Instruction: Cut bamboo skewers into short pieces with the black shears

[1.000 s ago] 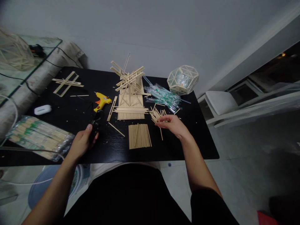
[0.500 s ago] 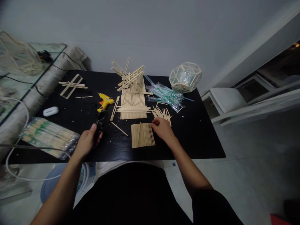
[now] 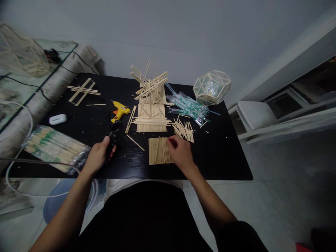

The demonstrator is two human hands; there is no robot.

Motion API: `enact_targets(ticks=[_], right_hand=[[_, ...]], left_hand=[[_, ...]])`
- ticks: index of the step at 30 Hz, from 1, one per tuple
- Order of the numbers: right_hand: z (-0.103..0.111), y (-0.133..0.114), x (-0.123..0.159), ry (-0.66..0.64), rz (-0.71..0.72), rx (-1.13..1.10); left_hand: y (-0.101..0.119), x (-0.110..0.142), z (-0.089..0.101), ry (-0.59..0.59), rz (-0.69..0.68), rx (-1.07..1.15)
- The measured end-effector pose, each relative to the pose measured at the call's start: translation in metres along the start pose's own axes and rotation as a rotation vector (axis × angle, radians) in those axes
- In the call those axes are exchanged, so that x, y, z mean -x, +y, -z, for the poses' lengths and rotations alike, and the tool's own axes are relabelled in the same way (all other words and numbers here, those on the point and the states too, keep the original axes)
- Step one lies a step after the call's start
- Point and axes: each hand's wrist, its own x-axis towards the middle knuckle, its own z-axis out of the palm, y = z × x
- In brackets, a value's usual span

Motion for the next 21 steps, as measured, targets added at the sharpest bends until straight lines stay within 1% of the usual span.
enact_targets(ticks=[1, 3, 5, 6, 8, 10, 11, 12, 14, 16, 18, 20, 21], right_hand=[[-0.01, -0.01, 0.007, -0.034, 0.074, -0.022], [-0.036, -0.029, 0.023, -0.173, 0.276, -0.056], [-0.065, -0.044, 0.038, -0.31, 0.458, 0.005], [-0.079, -0.05, 0.045, -0.345, 0.51, 0.064], [-0.103, -0.056, 0.056, -0.393, 0.534, 0.184], [-0.122, -0.06, 0.069, -0.407, 0.549, 0.266], [-0.131, -0.062, 0.076, -0.416, 0.572, 0.292], [-0.139, -0.066, 0.084, -0.436, 0.626, 0.308], [-0.155, -0.076, 0.101, -0.502, 0.829, 0.309], [-0.169, -0.089, 0.114, -0.586, 1.086, 0.272], [-0.18, -0.103, 0.121, -0.681, 1.307, 0.209], [-0.184, -0.112, 0.12, -0.811, 1.465, 0.164], [-0.183, -0.114, 0.117, -0.866, 1.505, 0.147]], left_hand=[[0.0, 0.0, 0.0, 0.002, 0.006, 0.009], [0.0, 0.001, 0.0, 0.004, 0.019, 0.025], [0.001, 0.001, 0.0, 0.002, 0.023, 0.04], [0.001, 0.001, 0.0, 0.002, 0.024, 0.044], [0.001, 0.001, 0.0, -0.003, 0.024, 0.046], [0.001, 0.001, 0.001, -0.018, 0.02, 0.041], [0.0, 0.0, 0.001, -0.03, 0.019, 0.039], [0.0, -0.001, 0.002, -0.043, 0.021, 0.037], [-0.001, -0.003, 0.005, -0.077, 0.036, 0.041], [0.0, -0.005, 0.008, -0.119, 0.055, 0.054], [0.001, -0.007, 0.01, -0.161, 0.062, 0.072], [0.003, -0.007, 0.012, -0.188, 0.062, 0.082], [0.003, -0.007, 0.012, -0.195, 0.06, 0.083]])
